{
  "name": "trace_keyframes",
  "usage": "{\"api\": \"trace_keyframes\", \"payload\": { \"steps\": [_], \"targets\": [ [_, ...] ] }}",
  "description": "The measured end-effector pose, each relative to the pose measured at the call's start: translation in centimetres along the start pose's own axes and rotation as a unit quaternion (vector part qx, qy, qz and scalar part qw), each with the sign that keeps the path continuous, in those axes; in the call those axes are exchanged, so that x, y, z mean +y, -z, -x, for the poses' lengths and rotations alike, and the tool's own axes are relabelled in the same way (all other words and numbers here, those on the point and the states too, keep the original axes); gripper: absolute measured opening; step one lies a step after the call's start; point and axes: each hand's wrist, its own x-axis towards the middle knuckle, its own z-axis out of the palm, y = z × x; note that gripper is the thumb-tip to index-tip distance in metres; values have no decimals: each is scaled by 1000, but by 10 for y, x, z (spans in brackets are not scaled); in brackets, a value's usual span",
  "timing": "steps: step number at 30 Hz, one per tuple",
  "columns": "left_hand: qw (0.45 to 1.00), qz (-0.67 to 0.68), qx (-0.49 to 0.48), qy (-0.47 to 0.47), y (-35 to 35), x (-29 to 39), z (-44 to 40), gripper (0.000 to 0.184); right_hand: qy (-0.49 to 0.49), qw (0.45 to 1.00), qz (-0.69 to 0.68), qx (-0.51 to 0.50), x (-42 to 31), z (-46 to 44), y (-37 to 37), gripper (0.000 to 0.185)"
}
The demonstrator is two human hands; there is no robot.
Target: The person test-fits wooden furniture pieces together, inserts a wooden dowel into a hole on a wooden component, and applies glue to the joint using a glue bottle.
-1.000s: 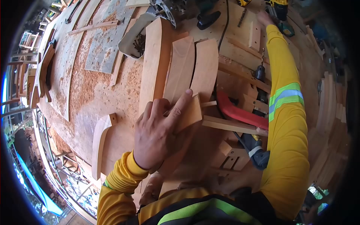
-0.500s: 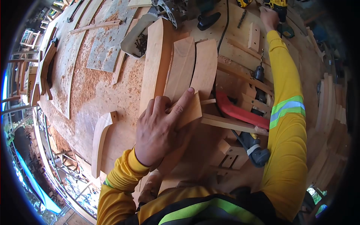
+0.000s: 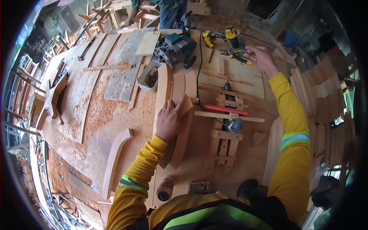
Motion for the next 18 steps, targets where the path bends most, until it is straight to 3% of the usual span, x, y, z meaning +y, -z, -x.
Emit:
{"api": "trace_keyframes", "payload": {
  "steps": [4,6,9,12,14,18],
  "targets": [
    [995,62,77,-21,-35,-29,11,77,184,979,-88,-19,-186,170,22,28],
    [996,55,66,-31,-47,-39,8,81,282,958,-52,1,-260,253,52,42],
    [994,103,-24,39,7,-23,8,79,376,924,67,-8,-329,385,29,51],
    [972,130,182,-70,62,-14,27,76,368,907,191,70,-363,452,28,65],
    [971,123,194,-63,114,-6,47,65,391,903,158,81,-368,486,35,73],
    [977,99,171,-85,219,4,110,67,366,930,27,27,-326,575,-7,68]
  ]
}}
